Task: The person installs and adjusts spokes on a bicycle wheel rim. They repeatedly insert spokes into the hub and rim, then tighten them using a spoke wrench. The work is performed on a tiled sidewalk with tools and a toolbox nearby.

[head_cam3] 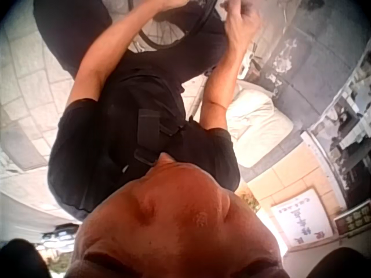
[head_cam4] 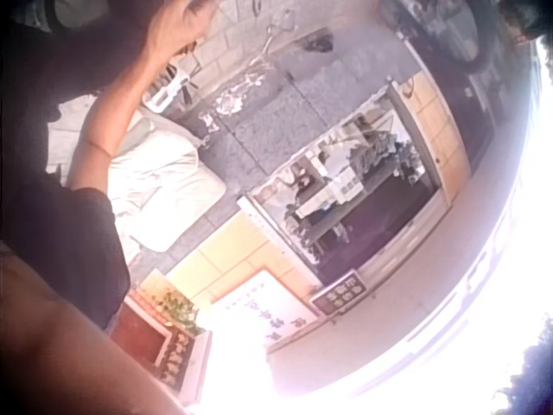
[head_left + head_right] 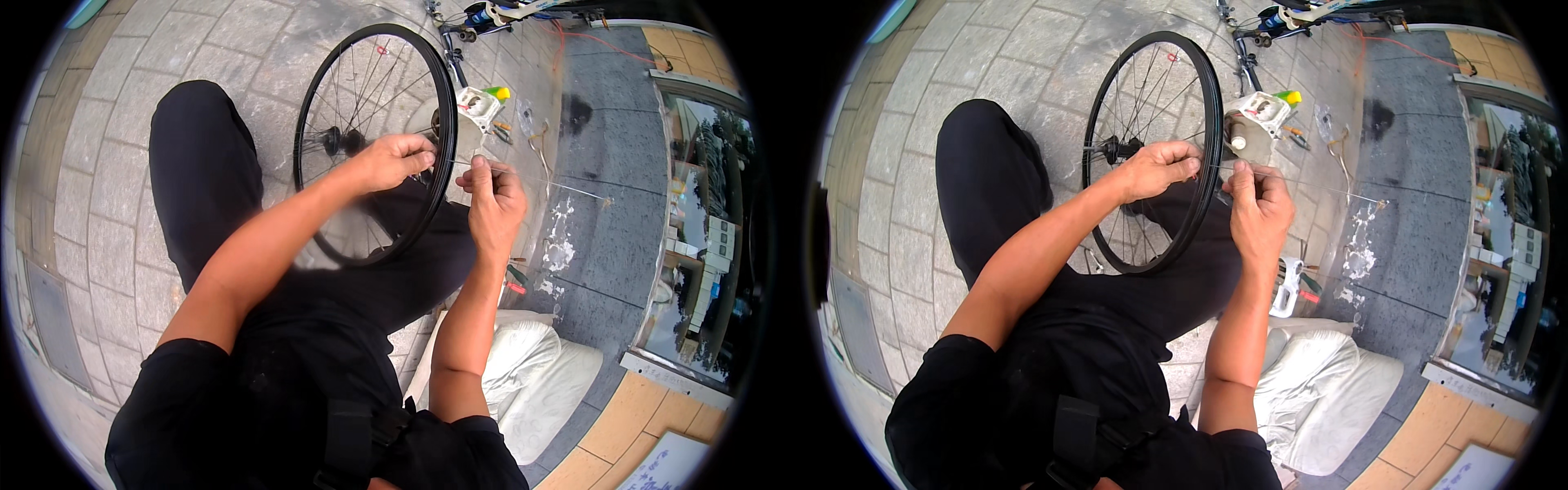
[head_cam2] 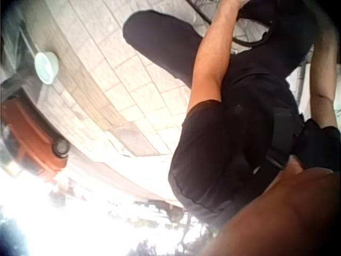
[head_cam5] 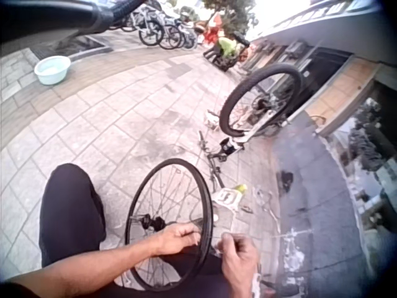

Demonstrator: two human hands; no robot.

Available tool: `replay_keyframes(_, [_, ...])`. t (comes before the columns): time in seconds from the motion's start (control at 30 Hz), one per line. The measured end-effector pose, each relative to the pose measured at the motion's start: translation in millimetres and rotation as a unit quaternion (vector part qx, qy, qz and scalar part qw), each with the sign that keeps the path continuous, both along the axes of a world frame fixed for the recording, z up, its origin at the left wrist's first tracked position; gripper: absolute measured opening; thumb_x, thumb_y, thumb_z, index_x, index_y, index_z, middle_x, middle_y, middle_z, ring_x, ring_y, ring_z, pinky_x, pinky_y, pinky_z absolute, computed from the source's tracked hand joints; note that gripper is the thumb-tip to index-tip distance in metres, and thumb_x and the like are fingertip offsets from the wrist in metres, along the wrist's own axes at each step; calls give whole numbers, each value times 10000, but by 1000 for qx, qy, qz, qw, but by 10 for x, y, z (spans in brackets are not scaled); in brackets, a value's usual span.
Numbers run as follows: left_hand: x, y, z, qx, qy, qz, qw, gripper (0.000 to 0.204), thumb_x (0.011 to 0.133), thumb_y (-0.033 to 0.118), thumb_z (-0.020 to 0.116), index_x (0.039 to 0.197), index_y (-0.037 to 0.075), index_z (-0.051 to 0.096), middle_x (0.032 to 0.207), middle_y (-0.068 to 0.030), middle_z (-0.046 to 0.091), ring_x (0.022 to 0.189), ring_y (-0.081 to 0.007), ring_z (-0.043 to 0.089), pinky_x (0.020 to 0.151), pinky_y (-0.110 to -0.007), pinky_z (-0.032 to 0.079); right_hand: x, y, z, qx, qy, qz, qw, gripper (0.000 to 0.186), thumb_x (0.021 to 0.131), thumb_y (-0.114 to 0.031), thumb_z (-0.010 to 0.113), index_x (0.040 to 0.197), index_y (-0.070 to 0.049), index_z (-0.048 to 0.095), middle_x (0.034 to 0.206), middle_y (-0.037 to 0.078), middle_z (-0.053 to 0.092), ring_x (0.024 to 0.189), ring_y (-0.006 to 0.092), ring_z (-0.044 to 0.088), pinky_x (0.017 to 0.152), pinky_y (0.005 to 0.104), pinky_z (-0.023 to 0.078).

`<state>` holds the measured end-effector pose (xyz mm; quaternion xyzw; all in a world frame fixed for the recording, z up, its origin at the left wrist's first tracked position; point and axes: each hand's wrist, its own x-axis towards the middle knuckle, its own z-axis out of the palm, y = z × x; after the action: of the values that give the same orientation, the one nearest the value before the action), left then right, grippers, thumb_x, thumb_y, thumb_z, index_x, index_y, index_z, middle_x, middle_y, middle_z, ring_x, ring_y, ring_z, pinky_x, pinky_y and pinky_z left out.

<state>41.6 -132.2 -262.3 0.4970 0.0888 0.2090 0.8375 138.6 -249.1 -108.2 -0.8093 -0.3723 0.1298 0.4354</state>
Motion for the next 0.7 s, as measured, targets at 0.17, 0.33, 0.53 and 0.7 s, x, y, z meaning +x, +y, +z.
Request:
replay_keyframes(0.17, [-60,-11,82,-42,-29,-4,999,192,1047,176,617,1157,21,645,952,14,656,913,-74,587,834,-269,492,41,10,-4,-20,-27,-20,999,294,982,-252,734,957,40,708,745,55,697,699,97,650,656,258,516])
replay_keyframes(0.33, [-40,20,49,26,3,18,999,216,1051,191,615,1173,17,650,962,2,663,911,-81,589,838,-265,491,81,-16,-36,-18,-38,-10,999,299,979,-262,737,971,36,712,737,49,693,687,97,631,648,258,504])
replay_keyframes(0.53, [-38,27,8,3,-19,1,1000,205,1058,191,604,1161,18,645,945,1,656,902,-86,590,832,-263,494,18,34,28,-50,-58,-31,997,314,982,-273,732,938,38,721,710,45,672,659,86,589,620,268,483])
replay_keyframes(0.7, [-63,9,54,-13,-25,6,1000,174,1061,152,591,1167,18,628,943,-1,653,901,-94,597,836,-266,499,35,11,50,-78,-85,-32,993,301,987,-261,724,942,36,720,699,43,640,648,88,552,598,278,460])
